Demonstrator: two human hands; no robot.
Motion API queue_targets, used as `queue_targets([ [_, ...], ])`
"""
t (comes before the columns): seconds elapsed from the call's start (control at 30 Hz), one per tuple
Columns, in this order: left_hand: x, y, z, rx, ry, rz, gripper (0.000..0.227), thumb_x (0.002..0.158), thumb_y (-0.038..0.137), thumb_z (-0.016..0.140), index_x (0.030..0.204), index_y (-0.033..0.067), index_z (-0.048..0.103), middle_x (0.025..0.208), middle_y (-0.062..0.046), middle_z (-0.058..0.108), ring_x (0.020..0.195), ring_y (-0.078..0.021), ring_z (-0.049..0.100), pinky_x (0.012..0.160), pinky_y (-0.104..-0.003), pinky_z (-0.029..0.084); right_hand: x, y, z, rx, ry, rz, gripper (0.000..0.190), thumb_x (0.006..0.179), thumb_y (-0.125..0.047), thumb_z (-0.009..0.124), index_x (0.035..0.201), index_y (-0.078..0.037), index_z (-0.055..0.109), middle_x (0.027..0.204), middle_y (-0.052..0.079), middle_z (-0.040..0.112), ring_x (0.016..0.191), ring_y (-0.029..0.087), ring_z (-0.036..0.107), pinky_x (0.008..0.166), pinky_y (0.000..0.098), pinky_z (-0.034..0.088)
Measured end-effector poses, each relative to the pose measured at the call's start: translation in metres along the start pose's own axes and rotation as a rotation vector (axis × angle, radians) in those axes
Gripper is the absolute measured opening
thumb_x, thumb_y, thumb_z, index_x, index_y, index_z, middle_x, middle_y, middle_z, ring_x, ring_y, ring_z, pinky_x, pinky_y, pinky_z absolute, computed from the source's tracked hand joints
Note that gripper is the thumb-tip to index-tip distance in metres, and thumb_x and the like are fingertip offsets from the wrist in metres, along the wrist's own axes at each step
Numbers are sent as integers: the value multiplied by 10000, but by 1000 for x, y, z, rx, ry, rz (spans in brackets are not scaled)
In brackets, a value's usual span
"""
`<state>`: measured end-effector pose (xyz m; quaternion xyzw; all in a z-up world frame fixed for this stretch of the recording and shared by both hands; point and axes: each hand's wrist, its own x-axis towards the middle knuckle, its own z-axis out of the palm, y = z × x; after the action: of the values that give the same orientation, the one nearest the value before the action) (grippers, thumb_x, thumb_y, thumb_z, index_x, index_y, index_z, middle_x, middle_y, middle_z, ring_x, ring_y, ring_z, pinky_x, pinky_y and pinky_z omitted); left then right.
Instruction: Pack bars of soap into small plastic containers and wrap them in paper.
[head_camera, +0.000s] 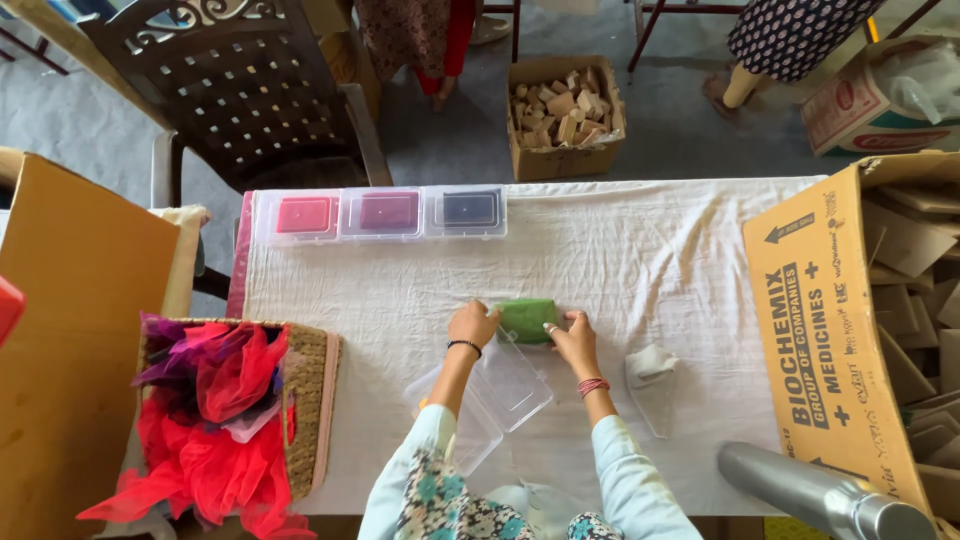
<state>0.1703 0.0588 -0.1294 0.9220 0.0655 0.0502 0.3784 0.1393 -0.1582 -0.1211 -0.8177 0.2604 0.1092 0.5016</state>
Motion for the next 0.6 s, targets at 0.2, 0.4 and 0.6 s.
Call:
queue_targets([
  [0.2,11,0,24,111,-342,-264,408,768,320,856,989,-17,789,962,-223,741,927,-364,713,832,-445,566,6,14,10,134,-35,-21,426,824,-171,800,1147,65,656,980,165,759,779,205,740,668,316,607],
  [0.4,13,19,13,-500,-277,-288,466,768,156,854,1168,-23,695,998,-146,759,881,-188,750,765,-321,607,-5,5,-11,687,-93,-8,473,839,27,718,1266,96,526,1118,161,687,989,229,699,835,345,631],
  [0.6,9,83,-64,-791,-363,-62,416,877,89,773,1258,-22,649,1062,-119,766,965,-172,733,861,-305,604,-51,-38,-44,749,-184,-101,469,869,4,666,1308,40,507,1158,142,685,1023,217,706,870,330,644],
])
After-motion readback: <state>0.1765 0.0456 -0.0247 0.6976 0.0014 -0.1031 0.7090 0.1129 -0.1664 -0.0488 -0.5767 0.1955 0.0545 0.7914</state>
